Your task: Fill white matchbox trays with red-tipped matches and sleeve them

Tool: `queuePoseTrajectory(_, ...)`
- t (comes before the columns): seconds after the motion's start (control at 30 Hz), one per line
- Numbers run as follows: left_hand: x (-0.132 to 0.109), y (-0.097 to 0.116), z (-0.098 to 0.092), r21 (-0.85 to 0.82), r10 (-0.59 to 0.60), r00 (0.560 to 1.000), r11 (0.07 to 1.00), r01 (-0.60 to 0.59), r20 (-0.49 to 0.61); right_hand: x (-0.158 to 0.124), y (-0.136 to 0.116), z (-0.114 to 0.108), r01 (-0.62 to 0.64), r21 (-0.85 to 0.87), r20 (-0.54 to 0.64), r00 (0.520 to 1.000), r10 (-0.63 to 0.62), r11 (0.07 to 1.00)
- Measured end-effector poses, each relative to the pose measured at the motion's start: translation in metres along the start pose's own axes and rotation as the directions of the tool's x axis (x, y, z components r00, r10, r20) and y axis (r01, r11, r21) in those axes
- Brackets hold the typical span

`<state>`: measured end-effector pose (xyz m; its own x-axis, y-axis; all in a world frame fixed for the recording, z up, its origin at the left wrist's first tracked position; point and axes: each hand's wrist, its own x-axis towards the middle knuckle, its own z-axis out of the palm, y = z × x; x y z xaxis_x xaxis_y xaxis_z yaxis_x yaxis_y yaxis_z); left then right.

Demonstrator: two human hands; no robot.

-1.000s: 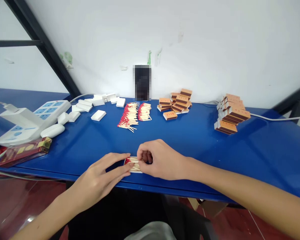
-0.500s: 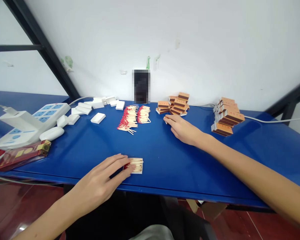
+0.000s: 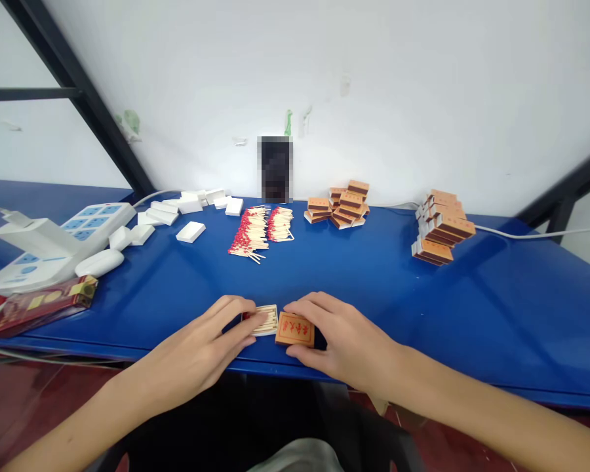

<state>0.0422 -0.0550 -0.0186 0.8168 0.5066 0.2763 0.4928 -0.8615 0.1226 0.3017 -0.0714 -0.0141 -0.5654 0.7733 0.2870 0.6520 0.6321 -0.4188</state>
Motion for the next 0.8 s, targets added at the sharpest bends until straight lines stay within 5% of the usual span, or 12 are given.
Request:
queuePoseTrajectory(0.27,-0.007,-0.006,0.003,-0.397,-0.249,0.968,0.891,0.218,-0.026,0.015,0.001,-0.007,0.036,0.003,0.093,0.995,-0.036,0.999)
queuePoseTrajectory(0.47,-0.003,-0.007,0.004,-0.603,-0.307,0.950,0.769,0.211,-0.059,0.025,-0.004,0.004,0.089,0.155,0.078,0.992,-0.102,0.984)
queuePoseTrajectory(0.67,0.003,-0.012,0.003,-0.491,-0.293,0.956,0.837,0.244,-0.024,0.027,-0.009,0.025,0.284,0.216,0.007,0.956,-0.293,0.934)
queuePoseTrajectory(0.8,0.000,-0.018,-0.006,-0.419,-0.189,0.979,0.885,0.201,0.072,0.003,-0.006,0.006,0.314,0.054,-0.037,0.949,-0.312,0.948)
